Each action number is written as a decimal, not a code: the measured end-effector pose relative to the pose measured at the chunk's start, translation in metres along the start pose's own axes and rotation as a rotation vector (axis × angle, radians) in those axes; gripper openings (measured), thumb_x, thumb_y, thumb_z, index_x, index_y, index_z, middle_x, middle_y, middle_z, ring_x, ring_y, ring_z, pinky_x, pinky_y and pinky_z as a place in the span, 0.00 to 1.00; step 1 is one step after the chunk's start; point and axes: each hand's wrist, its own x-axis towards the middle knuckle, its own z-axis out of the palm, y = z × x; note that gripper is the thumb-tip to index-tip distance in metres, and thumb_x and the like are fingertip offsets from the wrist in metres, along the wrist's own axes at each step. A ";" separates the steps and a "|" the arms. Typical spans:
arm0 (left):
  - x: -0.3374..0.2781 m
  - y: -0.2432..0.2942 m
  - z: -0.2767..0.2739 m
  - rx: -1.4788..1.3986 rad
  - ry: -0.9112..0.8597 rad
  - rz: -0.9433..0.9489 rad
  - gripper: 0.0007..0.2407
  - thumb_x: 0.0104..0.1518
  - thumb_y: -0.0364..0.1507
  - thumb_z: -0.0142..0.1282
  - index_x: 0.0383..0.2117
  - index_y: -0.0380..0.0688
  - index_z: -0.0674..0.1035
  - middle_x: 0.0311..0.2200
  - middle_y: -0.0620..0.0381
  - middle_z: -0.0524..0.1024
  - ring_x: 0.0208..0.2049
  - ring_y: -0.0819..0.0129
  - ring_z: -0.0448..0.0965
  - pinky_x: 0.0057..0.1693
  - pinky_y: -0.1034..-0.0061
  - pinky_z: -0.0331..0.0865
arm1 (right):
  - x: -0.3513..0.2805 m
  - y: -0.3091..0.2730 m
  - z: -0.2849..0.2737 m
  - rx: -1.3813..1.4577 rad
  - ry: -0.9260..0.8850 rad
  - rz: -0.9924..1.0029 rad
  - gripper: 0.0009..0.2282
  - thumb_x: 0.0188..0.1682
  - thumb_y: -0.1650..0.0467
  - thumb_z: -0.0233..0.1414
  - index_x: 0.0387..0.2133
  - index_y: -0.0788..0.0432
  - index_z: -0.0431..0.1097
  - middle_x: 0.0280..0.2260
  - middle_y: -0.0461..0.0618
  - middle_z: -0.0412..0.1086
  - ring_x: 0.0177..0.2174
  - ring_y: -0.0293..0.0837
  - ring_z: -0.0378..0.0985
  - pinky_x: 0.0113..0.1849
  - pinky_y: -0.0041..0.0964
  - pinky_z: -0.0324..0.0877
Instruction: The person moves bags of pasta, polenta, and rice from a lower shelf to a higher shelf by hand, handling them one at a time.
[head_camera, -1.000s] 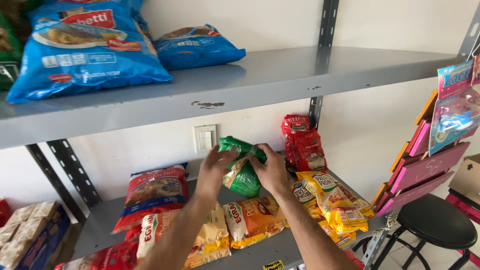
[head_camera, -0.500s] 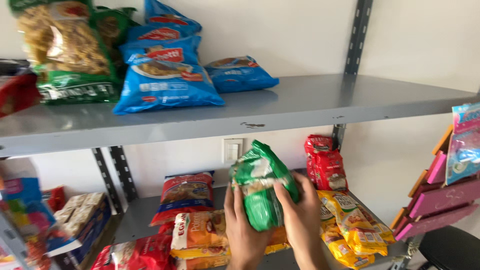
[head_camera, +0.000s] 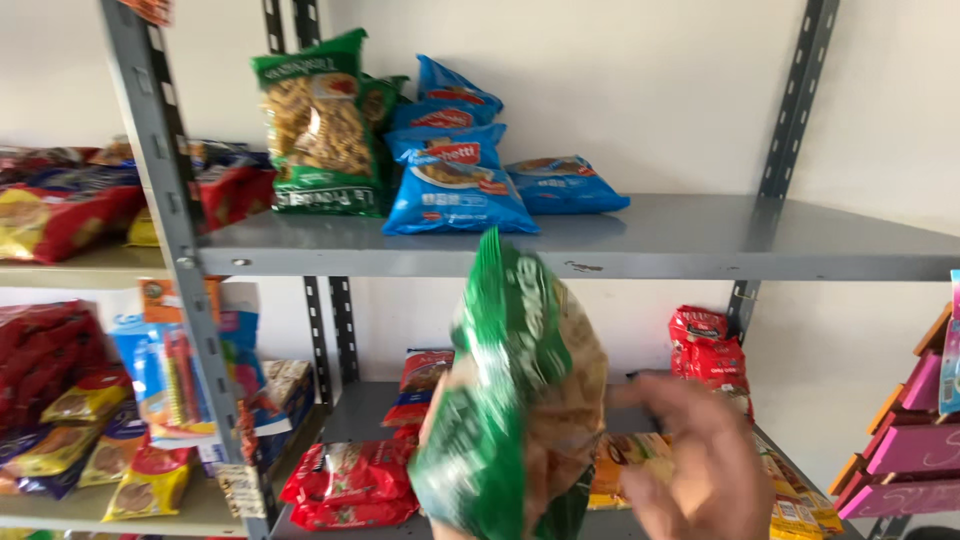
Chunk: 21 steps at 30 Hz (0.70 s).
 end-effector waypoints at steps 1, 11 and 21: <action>0.037 0.018 0.005 -0.052 -0.060 -0.081 0.47 0.37 0.22 0.74 0.73 0.51 0.64 0.65 0.46 0.79 0.58 0.52 0.86 0.52 0.58 0.89 | 0.010 -0.007 0.002 -0.004 0.002 -0.047 0.30 0.40 0.65 0.59 0.59 0.62 0.71 0.51 0.60 0.81 0.56 0.53 0.85 0.60 0.49 0.75; 0.193 0.193 0.005 -0.006 -0.442 -0.315 0.35 0.42 0.25 0.66 0.64 0.44 0.67 0.52 0.35 0.80 0.43 0.38 0.86 0.47 0.42 0.84 | 0.106 -0.051 0.074 -0.199 -0.529 0.173 0.63 0.20 0.46 0.66 0.76 0.45 0.45 0.72 0.51 0.61 0.62 0.52 0.77 0.58 0.54 0.79; 0.335 0.229 0.017 0.263 -0.503 0.109 0.19 0.59 0.30 0.71 0.56 0.50 0.79 0.37 0.53 0.82 0.33 0.68 0.82 0.41 0.66 0.83 | 0.165 -0.081 0.200 -0.324 -0.342 0.024 0.58 0.36 0.47 0.69 0.77 0.58 0.43 0.64 0.75 0.65 0.62 0.75 0.70 0.60 0.75 0.66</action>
